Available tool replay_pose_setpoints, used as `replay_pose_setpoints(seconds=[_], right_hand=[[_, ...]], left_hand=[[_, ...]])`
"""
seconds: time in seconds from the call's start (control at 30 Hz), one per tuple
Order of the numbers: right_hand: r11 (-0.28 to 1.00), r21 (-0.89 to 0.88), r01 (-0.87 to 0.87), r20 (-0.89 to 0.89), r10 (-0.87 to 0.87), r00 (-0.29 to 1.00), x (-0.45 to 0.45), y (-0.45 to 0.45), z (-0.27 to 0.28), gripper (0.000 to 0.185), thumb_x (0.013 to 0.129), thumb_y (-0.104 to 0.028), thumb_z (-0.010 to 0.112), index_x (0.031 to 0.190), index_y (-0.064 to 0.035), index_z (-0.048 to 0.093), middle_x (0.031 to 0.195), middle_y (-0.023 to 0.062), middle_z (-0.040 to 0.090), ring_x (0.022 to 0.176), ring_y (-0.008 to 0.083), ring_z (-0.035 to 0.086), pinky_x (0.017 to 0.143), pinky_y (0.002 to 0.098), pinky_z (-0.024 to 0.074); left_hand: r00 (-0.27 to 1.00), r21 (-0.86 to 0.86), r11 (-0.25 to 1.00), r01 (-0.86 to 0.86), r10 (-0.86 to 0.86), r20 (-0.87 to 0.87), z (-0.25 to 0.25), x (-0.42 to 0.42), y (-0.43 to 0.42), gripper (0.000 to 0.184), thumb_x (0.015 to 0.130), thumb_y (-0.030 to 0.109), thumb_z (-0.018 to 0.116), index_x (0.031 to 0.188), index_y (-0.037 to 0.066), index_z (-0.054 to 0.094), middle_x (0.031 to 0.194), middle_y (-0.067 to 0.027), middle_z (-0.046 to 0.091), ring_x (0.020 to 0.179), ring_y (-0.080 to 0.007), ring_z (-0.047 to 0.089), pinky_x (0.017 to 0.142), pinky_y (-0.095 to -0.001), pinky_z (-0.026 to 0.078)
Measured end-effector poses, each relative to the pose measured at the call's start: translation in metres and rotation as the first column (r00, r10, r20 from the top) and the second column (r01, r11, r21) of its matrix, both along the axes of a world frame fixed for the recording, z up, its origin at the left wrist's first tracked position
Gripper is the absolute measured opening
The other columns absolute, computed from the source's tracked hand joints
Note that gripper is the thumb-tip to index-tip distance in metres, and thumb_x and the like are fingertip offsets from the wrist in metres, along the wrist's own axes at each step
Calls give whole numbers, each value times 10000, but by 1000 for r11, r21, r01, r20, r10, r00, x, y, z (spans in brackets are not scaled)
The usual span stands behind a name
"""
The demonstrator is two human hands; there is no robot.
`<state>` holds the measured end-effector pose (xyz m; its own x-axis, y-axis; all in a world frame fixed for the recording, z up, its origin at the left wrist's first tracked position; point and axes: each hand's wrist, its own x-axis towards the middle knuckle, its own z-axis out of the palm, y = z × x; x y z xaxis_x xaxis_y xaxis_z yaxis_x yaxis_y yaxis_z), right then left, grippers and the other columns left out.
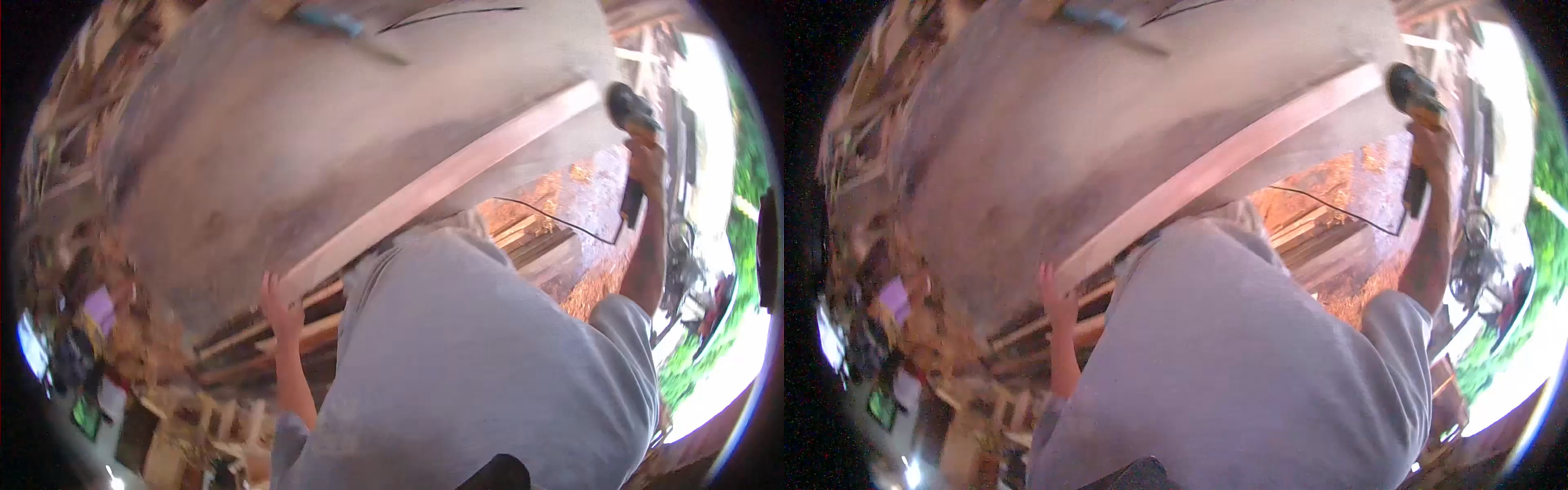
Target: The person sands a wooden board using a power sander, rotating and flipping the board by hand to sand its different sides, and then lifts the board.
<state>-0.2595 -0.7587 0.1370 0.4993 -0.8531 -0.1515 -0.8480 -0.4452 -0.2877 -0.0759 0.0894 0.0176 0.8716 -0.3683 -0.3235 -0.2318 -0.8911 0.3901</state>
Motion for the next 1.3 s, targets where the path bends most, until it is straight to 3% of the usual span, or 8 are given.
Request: replay_pose_setpoints(seconds=[0.13, 0.23, 0.43, 0.5, 0.6, 0.8, 1.23, 1.3], right_hand=[[998, -8, -55, -11, 55, 998, -3, 63, -1, 445, 759, -305, 791, 1127, -55, 777, 910, 90, 745, 785, 203, 671, 727, 355, 522], [980, 190, -54, 318, -9, 948, 13, 151, 11, 359, 773, -208, 806, 1090, -42, 775, 907, 23, 705, 731, 133, 614, 654, 314, 486], [946, 314, -78, 240, 1, 971, 35, 304, 39, 364, 780, -176, 812, 1082, 8, 722, 878, 58, 702, 753, 158, 627, 689, 351, 510], [968, 247, -51, 219, -4, 976, 54, 367, 55, 366, 774, -151, 821, 1076, 22, 710, 875, 59, 704, 765, 152, 631, 701, 348, 513], [928, 359, -101, 221, 21, 975, 58, 428, 70, 342, 767, -129, 826, 1043, 24, 694, 868, 64, 704, 744, 145, 627, 682, 339, 517], [836, 526, -156, 89, 128, 988, 62, 542, 87, 372, 749, -126, 838, 1059, 9, 685, 865, 80, 723, 761, 154, 673, 673, 336, 539], [715, 516, -472, 116, 488, 865, 83, 654, 111, 401, 724, -172, 867, 1032, 29, 705, 927, 166, 764, 846, 217, 749, 738, 372, 577], [692, 510, -511, 113, 536, 837, 85, 665, 112, 448, 720, -176, 861, 1083, 2, 670, 933, 188, 752, 874, 303, 756, 755, 404, 584]], left_hand=[[998, 17, 999, 40, -40, 48, 13, 17, 5, 710, 751, 20, 789, 1405, 54, 514, 1447, -196, 503, 1380, -405, 449, 1158, -517, 358], [987, -71, 991, 111, -101, 126, -6, 19, 22, 696, 726, 9, 786, 1373, 61, 534, 1320, -181, 545, 1299, -392, 505, 1102, -502, 418], [973, -349, 937, -24, -58, -222, 39, 50, 29, 711, 697, 51, 847, 1348, 47, 558, 1244, -138, 590, 1188, -346, 583, 1049, -438, 469], [763, -575, 722, -385, -102, -639, 49, 57, 30, 601, 827, 129, 822, 1363, 35, 566, 1259, -83, 617, 1109, -242, 613, 979, -372, 507], [457, -463, 466, -754, -134, -879, 34, 59, 34, 548, 965, 324, 691, 1389, 4, 558, 1149, -67, 645, 989, -157, 619, 793, -269, 522], [267, -392, 428, -815, -324, -908, 14, 60, 48, 486, 1029, 413, 563, 1311, 30, 662, 1026, -37, 700, 768, -74, 578, 599, -224, 442], [300, -383, 324, -865, -280, -912, 43, 48, 37, 491, 1013, 384, 475, 1314, 56, 681, 997, -10, 693, 747, -67, 555, 528, -252, 348], [296, -363, 310, -879, -242, -924, 56, 49, 35, 458, 1043, 343, 430, 1312, 73, 685, 828, 2, 629, 572, -83, 461, 466, -257, 298]])
